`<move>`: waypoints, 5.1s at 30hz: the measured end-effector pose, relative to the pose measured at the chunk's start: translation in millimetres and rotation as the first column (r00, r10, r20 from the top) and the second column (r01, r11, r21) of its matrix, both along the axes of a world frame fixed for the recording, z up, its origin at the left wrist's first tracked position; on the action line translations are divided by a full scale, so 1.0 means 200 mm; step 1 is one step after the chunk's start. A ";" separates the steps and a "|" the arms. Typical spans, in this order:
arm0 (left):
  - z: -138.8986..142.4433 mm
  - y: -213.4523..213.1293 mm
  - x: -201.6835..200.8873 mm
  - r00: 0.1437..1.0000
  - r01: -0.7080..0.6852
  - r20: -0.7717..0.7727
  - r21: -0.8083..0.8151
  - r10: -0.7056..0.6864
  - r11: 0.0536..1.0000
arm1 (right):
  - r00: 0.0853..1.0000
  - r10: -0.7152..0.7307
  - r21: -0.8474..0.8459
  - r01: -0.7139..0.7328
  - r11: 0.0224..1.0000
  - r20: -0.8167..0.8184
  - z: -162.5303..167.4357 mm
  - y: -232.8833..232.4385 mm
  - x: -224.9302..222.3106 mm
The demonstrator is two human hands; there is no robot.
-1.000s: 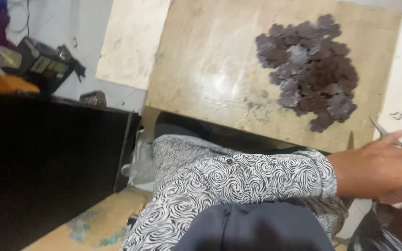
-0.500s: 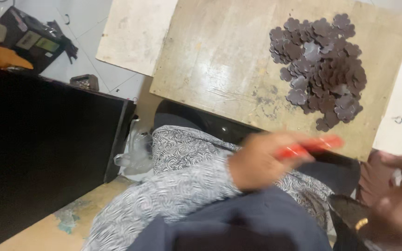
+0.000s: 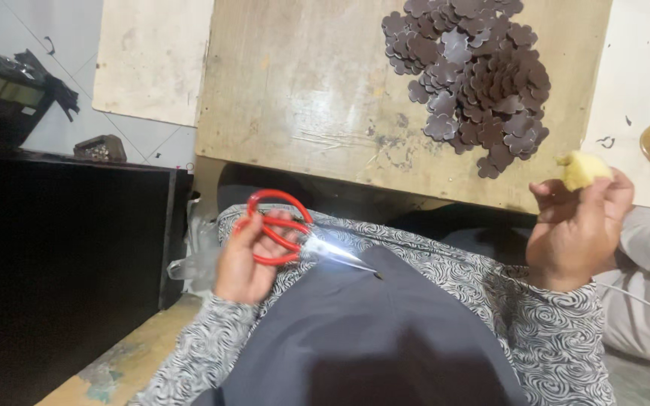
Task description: The person trims the edges of dark flower-shaped pieces with scissors, collects the trimmings, and places them in a plastic bag. They then wipe the table with a sponge and apply liquid from a bottle to the pieces.
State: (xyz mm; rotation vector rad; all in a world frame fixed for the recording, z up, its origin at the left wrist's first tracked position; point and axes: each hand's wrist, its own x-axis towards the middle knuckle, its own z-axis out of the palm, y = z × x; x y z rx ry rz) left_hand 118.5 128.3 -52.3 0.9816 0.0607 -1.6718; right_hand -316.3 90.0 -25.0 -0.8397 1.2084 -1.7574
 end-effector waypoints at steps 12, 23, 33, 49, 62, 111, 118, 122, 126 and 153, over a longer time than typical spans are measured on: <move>-0.35 -0.33 -0.40 0.977 0.201 0.007 0.330 -0.215 0.922 | 0.999 -0.034 0.030 0.033 0.999 0.039 -0.12 0.01 -0.02; -0.54 -0.59 -0.64 0.816 0.577 -0.056 0.042 -0.575 0.815 | 0.982 -0.086 0.074 0.074 0.994 0.167 -0.18 0.02 -0.03; -0.53 -0.72 -0.80 0.548 0.640 0.646 0.085 -0.531 0.764 | 0.978 -0.135 0.107 0.118 0.987 0.159 -0.24 0.03 -0.06; -0.53 -0.70 -0.96 0.013 0.701 0.893 0.312 -0.449 0.641 | 0.973 -0.141 0.186 0.107 0.977 0.180 -0.34 -0.05 -0.05; -0.58 -0.60 -1.00 -0.322 0.802 0.900 0.424 -0.293 0.420 | 0.982 -0.059 0.192 0.024 0.981 0.177 -0.40 -0.07 0.02; -0.09 -1.21 -0.75 -0.258 0.718 0.965 0.156 0.051 0.678 | 0.935 -0.160 0.029 0.178 0.984 -0.316 -0.36 -0.40 0.22; -0.03 -1.60 -0.96 -0.458 0.720 0.880 0.286 0.124 0.632 | 0.830 -0.381 -0.081 0.383 0.920 -0.408 -0.42 -0.37 -0.10; -0.05 -1.59 -1.19 -0.451 0.828 0.862 0.306 0.232 0.471 | 0.828 -0.356 -0.030 0.382 0.924 -0.433 -0.47 -0.44 -0.15; -0.06 -1.47 -1.38 -0.347 0.869 0.896 0.195 0.278 0.454 | 0.803 -0.392 -0.067 0.407 0.911 -0.448 -0.45 -0.59 -0.16; 0.23 -1.14 -1.35 -0.513 0.842 0.859 0.500 0.012 0.205 | 0.724 -0.456 -0.073 0.494 0.867 -0.518 -0.44 -0.68 -0.15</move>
